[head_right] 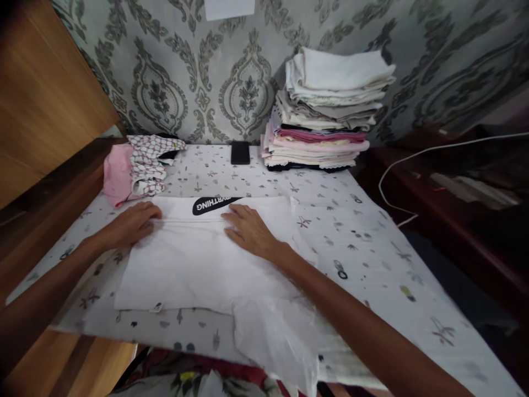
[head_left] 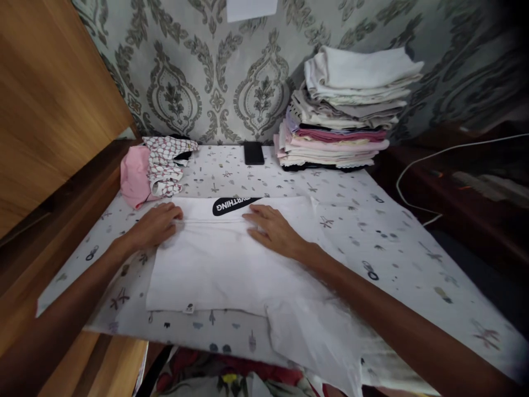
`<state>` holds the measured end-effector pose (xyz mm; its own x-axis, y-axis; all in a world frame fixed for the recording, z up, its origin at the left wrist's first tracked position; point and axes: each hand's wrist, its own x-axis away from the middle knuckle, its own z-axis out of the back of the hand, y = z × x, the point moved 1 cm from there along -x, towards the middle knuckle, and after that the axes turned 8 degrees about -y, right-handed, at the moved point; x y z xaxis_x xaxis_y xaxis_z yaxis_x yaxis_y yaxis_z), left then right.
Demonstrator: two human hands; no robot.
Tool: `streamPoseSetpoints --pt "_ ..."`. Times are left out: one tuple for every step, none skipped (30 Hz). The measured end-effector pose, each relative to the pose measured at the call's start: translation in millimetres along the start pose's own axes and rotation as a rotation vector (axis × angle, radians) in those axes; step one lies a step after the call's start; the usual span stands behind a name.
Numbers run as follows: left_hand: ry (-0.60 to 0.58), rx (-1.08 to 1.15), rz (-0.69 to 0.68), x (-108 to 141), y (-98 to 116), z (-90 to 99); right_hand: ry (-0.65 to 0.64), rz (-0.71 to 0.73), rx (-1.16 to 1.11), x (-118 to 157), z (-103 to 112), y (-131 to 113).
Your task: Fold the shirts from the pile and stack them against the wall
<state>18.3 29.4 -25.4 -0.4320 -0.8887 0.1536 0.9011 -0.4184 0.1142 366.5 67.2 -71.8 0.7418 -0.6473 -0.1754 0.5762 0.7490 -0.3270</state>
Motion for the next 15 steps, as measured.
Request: streamPoseSetpoints --pt "0.032 -0.018 0.031 7.1 -5.3 -0.2 0.007 0.000 0.010 3.2 0.0 -0.8" --pt "0.077 -0.040 0.060 13.5 -7.6 -0.2 0.018 0.003 0.020 5.1 0.1 -2.7" --pt "0.125 -0.060 0.084 19.1 -6.4 0.0 0.029 0.010 0.028 5.6 0.2 -6.1" --pt "0.162 -0.071 0.094 23.7 -2.0 0.2 0.036 0.025 0.032 4.7 0.4 -11.2" --pt "0.179 -0.066 0.077 27.6 5.4 0.3 0.036 0.047 0.029 2.5 0.4 -18.1" --pt "0.168 -0.043 0.030 30.9 14.9 0.2 0.027 0.074 0.020 -0.6 0.3 -26.6" --pt "0.134 -0.005 -0.039 34.0 25.3 0.0 0.009 0.104 0.008 -4.3 -0.2 -36.4" --pt "0.087 0.038 -0.112 37.5 35.3 -0.2 -0.017 0.137 -0.005 -8.0 -1.1 -47.2" --pt "0.036 0.075 -0.171 41.5 43.7 -0.3 -0.052 0.173 -0.019 -11.3 -2.2 -58.6" --pt "-0.011 0.101 -0.204 46.1 49.5 -0.2 -0.093 0.212 -0.036 -13.7 -3.6 -70.0" --pt "-0.049 0.118 -0.209 51.4 52.5 0.2 -0.134 0.250 -0.056 -15.0 -4.9 -81.1" --pt "-0.084 0.133 -0.194 57.1 52.6 1.0 -0.172 0.288 -0.078 -15.2 -6.2 -91.5" --pt "-0.117 0.148 -0.172 63.0 50.6 2.2 -0.207 0.327 -0.101 -14.1 -7.3 -101.1" --pt "-0.154 0.166 -0.151 68.8 47.0 3.8 -0.234 0.361 -0.123 -12.1 -8.3 -109.6" --pt "-0.190 0.189 -0.135 74.0 42.7 6.0 -0.255 0.393 -0.140 -9.3 -9.3 -117.2"
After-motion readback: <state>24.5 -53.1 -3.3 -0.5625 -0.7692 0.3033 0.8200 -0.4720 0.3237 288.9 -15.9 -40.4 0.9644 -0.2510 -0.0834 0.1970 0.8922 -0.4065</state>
